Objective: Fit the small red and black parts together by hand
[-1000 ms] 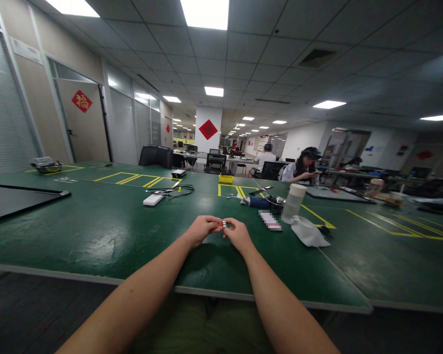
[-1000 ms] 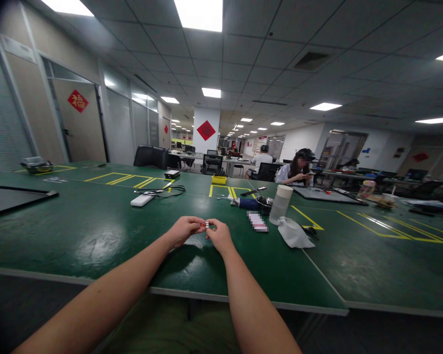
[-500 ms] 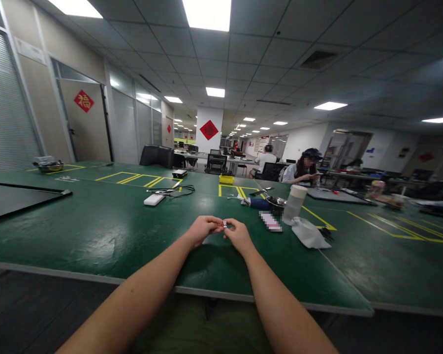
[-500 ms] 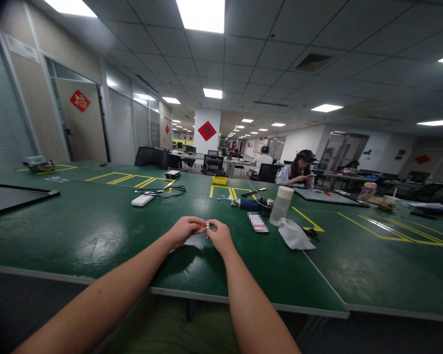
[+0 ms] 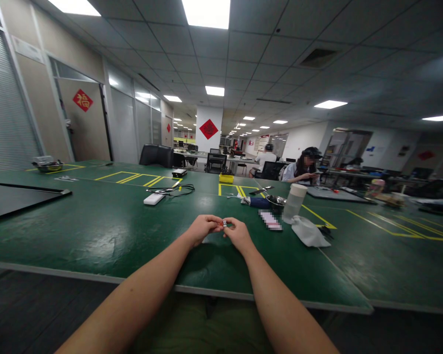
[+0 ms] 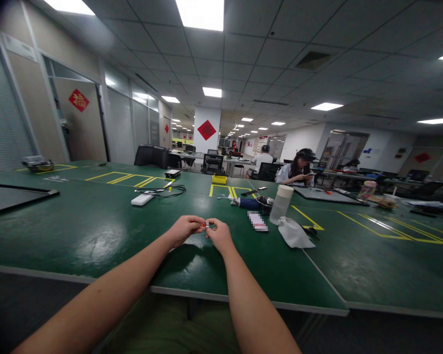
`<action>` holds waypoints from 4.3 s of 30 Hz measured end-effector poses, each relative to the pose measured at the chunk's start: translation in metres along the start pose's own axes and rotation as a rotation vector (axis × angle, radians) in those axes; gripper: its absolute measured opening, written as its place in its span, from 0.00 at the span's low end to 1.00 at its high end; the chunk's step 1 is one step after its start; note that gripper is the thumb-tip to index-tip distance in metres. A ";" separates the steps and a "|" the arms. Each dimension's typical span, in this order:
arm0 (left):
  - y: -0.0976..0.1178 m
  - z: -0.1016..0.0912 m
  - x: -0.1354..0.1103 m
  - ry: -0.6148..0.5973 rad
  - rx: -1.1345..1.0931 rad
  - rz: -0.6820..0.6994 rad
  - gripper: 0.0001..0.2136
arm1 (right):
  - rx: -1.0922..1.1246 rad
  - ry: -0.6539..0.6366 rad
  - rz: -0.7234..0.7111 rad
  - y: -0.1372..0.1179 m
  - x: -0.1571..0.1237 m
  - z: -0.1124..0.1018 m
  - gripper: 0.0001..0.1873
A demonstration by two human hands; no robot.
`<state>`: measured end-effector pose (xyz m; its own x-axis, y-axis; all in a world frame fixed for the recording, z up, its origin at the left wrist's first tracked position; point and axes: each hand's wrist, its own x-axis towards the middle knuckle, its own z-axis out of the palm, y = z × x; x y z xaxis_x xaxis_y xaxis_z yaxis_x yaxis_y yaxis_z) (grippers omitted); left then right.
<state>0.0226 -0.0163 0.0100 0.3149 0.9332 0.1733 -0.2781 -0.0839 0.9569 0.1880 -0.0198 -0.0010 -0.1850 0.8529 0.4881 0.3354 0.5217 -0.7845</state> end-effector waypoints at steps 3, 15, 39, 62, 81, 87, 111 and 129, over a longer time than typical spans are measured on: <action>-0.001 -0.001 0.001 -0.009 0.007 0.003 0.10 | -0.011 0.001 0.005 0.001 0.000 0.000 0.14; -0.003 -0.002 0.002 -0.012 0.006 0.000 0.10 | 0.010 0.005 0.004 0.002 0.002 0.001 0.14; -0.005 -0.004 0.004 -0.028 0.018 0.001 0.11 | -0.002 0.005 0.021 0.000 0.001 0.001 0.13; -0.004 -0.003 0.003 -0.011 0.001 -0.017 0.09 | -0.007 -0.001 0.013 0.001 0.002 0.001 0.13; 0.000 -0.001 0.001 -0.007 0.002 -0.008 0.10 | 0.001 -0.002 -0.001 -0.003 0.000 0.000 0.13; 0.000 -0.001 0.000 -0.011 0.007 -0.004 0.09 | -0.002 0.000 0.012 0.000 0.001 0.000 0.14; -0.001 -0.002 0.001 -0.019 0.001 0.000 0.10 | -0.004 -0.007 0.017 -0.006 0.000 0.000 0.13; -0.002 -0.004 0.003 -0.028 0.010 0.003 0.10 | 0.000 0.000 0.007 -0.006 0.000 0.001 0.13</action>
<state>0.0203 -0.0123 0.0075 0.3394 0.9228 0.1822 -0.2699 -0.0901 0.9587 0.1855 -0.0233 0.0035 -0.1827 0.8565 0.4828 0.3363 0.5159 -0.7879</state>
